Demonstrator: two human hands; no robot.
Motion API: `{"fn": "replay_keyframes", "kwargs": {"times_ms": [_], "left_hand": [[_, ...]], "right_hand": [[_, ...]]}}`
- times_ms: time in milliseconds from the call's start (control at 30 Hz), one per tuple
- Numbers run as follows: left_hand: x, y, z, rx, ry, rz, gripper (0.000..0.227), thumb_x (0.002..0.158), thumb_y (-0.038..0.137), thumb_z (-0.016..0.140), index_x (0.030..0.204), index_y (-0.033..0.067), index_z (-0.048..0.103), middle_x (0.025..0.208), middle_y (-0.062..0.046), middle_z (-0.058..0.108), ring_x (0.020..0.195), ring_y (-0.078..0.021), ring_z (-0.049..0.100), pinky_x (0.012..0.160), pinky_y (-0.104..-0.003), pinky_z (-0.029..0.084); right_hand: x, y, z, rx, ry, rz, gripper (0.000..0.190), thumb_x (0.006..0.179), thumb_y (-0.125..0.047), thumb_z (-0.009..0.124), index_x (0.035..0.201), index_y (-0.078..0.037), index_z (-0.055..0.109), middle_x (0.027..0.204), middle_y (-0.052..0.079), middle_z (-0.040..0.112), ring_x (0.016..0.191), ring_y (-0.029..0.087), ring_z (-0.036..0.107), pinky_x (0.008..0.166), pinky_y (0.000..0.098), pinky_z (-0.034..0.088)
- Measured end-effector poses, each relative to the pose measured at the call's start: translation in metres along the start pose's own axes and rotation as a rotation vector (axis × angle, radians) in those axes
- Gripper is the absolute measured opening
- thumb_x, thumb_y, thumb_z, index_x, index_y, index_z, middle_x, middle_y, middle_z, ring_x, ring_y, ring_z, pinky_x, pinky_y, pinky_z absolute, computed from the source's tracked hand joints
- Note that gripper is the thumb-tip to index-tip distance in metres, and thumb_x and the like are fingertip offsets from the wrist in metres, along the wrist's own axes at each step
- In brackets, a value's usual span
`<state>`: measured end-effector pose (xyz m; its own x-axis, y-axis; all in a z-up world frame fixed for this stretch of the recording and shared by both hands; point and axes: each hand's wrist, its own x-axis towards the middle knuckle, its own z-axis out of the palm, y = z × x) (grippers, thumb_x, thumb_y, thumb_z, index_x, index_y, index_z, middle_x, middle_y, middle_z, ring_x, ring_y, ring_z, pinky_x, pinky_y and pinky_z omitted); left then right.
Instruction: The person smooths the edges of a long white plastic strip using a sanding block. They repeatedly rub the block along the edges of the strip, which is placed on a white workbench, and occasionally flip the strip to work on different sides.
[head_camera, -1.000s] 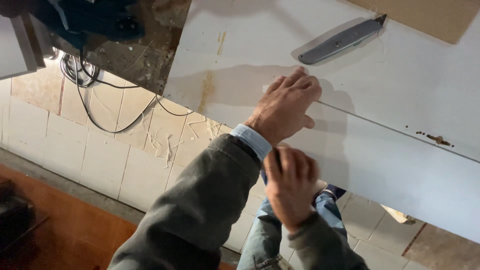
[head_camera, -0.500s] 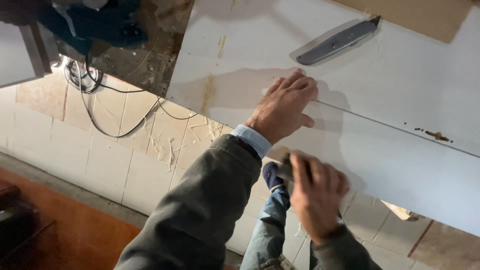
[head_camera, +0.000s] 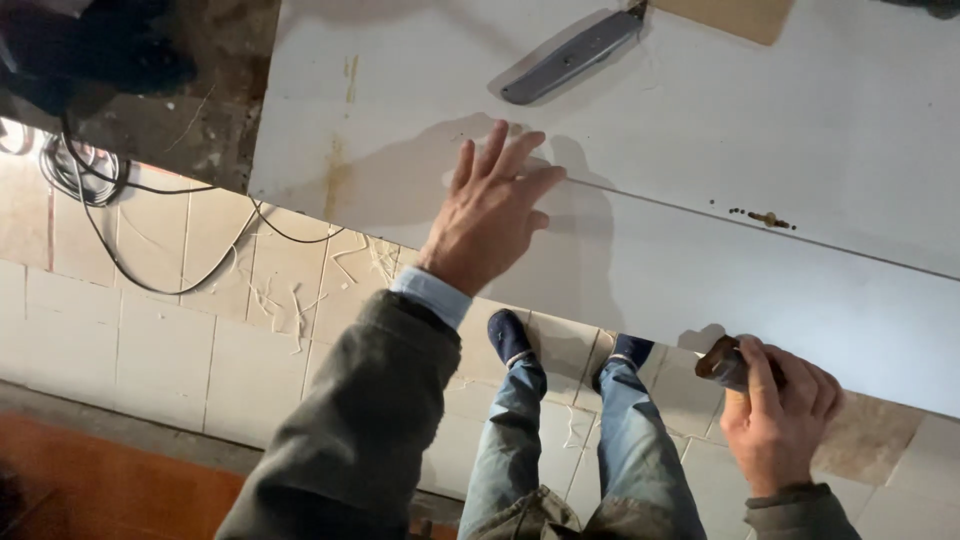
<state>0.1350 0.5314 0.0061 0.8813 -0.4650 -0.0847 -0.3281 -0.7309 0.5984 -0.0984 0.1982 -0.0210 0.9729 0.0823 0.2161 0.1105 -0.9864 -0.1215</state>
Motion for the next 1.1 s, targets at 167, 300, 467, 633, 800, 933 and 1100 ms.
{"fn": "replay_keyframes", "kwargs": {"times_ms": [167, 300, 467, 633, 800, 933, 1100], "left_hand": [[-0.009, 0.059, 0.057, 0.083, 0.170, 0.096, 0.056, 0.091, 0.024, 0.072, 0.142, 0.0075, 0.057, 0.149, -0.015, 0.049, 0.148, -0.0395, 0.034, 0.122, -0.061, 0.025], [0.003, 0.097, 0.092, 0.033, 0.226, 0.052, 0.050, 0.102, 0.028, 0.063, 0.147, 0.0074, 0.054, 0.151, -0.010, 0.055, 0.152, -0.0356, 0.038, 0.127, -0.058, 0.024], [0.005, 0.095, 0.098, 0.173, 0.232, 0.039, 0.046, 0.105, 0.028, 0.061, 0.146, 0.0093, 0.056, 0.149, -0.010, 0.056, 0.150, -0.0357, 0.038, 0.126, -0.059, 0.021], [0.005, 0.101, 0.091, 0.197, 0.230, 0.006, 0.044, 0.105, 0.029, 0.060, 0.146, 0.0101, 0.057, 0.149, -0.009, 0.057, 0.151, -0.0362, 0.038, 0.127, -0.058, 0.021], [0.003, 0.104, 0.092, 0.256, 0.203, -0.019, 0.045, 0.104, 0.027, 0.059, 0.145, 0.0091, 0.057, 0.149, -0.010, 0.058, 0.151, -0.0374, 0.039, 0.127, -0.058, 0.020], [0.004, 0.105, 0.114, 0.347, 0.204, -0.071, 0.048, 0.104, 0.032, 0.057, 0.147, 0.0103, 0.056, 0.152, -0.010, 0.056, 0.153, -0.0378, 0.037, 0.127, -0.058, 0.020], [0.028, 0.197, 0.148, 0.436, 0.254, -0.163, 0.086, 0.093, 0.059, 0.061, 0.148, -0.0055, 0.047, 0.149, -0.023, 0.049, 0.143, -0.0419, 0.039, 0.120, -0.057, 0.025]], "right_hand": [[0.044, -0.072, 0.004, 0.139, -0.012, -0.127, 0.039, 0.094, -0.007, 0.070, 0.132, -0.015, 0.066, 0.129, 0.008, 0.060, 0.121, 0.030, 0.054, 0.109, 0.0500, 0.036], [0.056, -0.075, -0.001, 0.186, -0.091, -0.160, 0.050, 0.086, -0.004, 0.068, 0.134, -0.019, 0.063, 0.133, 0.007, 0.059, 0.121, 0.029, 0.055, 0.107, 0.0496, 0.036], [0.002, 0.033, -0.009, 0.132, -0.071, -0.087, 0.055, 0.086, -0.005, 0.070, 0.138, -0.020, 0.062, 0.131, 0.005, 0.059, 0.121, 0.027, 0.055, 0.111, 0.0483, 0.037], [-0.080, 0.194, -0.023, 0.035, -0.051, 0.043, 0.034, 0.094, -0.008, 0.070, 0.127, -0.018, 0.071, 0.130, 0.003, 0.064, 0.123, 0.027, 0.056, 0.117, 0.0492, 0.035], [-0.127, 0.311, -0.052, -0.242, -0.181, 0.110, 0.033, 0.092, -0.018, 0.069, 0.124, -0.016, 0.073, 0.122, 0.004, 0.070, 0.123, 0.026, 0.064, 0.115, 0.0463, 0.043], [-0.173, 0.406, -0.059, -0.088, -0.139, 0.118, 0.041, 0.096, -0.017, 0.072, 0.135, -0.004, 0.064, 0.116, 0.014, 0.062, 0.102, 0.031, 0.066, 0.094, 0.0412, 0.053], [-0.085, 0.452, -0.001, 0.132, -0.081, 0.102, 0.046, 0.098, -0.013, 0.075, 0.137, 0.001, 0.058, 0.115, 0.019, 0.061, 0.101, 0.032, 0.069, 0.090, 0.0365, 0.058]]}}
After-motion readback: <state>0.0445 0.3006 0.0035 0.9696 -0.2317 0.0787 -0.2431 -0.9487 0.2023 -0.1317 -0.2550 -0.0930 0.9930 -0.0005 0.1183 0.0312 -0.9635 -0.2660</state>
